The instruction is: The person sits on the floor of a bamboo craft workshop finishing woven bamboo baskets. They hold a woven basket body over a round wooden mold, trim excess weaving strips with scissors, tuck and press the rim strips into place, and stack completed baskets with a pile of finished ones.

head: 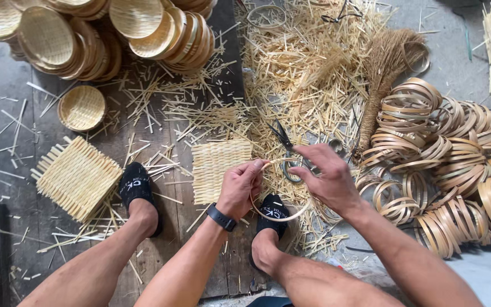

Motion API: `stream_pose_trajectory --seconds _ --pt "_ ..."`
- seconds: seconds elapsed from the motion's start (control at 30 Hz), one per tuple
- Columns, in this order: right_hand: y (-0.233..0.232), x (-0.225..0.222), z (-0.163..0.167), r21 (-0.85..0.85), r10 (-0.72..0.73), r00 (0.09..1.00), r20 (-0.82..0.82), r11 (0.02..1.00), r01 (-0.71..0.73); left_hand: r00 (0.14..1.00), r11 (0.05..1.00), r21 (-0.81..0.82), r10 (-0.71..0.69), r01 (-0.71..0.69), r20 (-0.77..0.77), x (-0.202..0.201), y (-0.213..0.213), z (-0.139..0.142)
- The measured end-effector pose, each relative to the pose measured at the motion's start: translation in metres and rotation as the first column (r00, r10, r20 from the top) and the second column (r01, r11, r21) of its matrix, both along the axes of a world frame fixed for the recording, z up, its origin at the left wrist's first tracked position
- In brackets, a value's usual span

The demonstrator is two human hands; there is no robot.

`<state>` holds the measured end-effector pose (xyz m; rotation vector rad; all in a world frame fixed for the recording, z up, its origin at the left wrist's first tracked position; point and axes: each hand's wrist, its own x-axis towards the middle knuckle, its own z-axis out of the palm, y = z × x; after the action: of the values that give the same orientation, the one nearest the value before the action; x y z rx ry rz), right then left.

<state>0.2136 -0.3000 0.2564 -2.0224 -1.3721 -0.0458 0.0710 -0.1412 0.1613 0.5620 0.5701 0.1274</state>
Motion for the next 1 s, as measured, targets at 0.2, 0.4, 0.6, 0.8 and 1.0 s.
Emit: stream_pose_trajectory --seconds 0.2,0.4,0.6,0.8,1.0 --pt "0.039 -0.027 0.038 -0.116 0.236 0.947 -0.219 0.957 -0.265 0.977 0.977 -0.070 -0.207 0.204 -0.051 -0.012 0.022 0.045" --pt "0.074 -0.055 0.043 -0.100 0.401 0.875 0.270 0.916 -0.388 0.901 0.927 -0.100 -0.374 0.360 -0.220 -0.009 0.041 0.072" --pt "0.098 -0.072 0.021 -0.126 0.344 0.895 0.285 0.939 -0.321 0.941 0.981 -0.080 -0.192 0.176 -0.278 -0.026 0.050 0.060" --pt "0.114 -0.058 0.010 -0.024 0.163 0.974 -0.158 0.985 -0.169 0.989 0.990 0.005 -0.142 0.142 -0.043 -0.031 0.074 0.025" --pt "0.100 -0.035 -0.018 0.132 0.188 -0.236 -0.954 0.963 0.233 0.907 0.924 -0.212 0.361 -0.318 0.215 -0.043 0.110 0.007"
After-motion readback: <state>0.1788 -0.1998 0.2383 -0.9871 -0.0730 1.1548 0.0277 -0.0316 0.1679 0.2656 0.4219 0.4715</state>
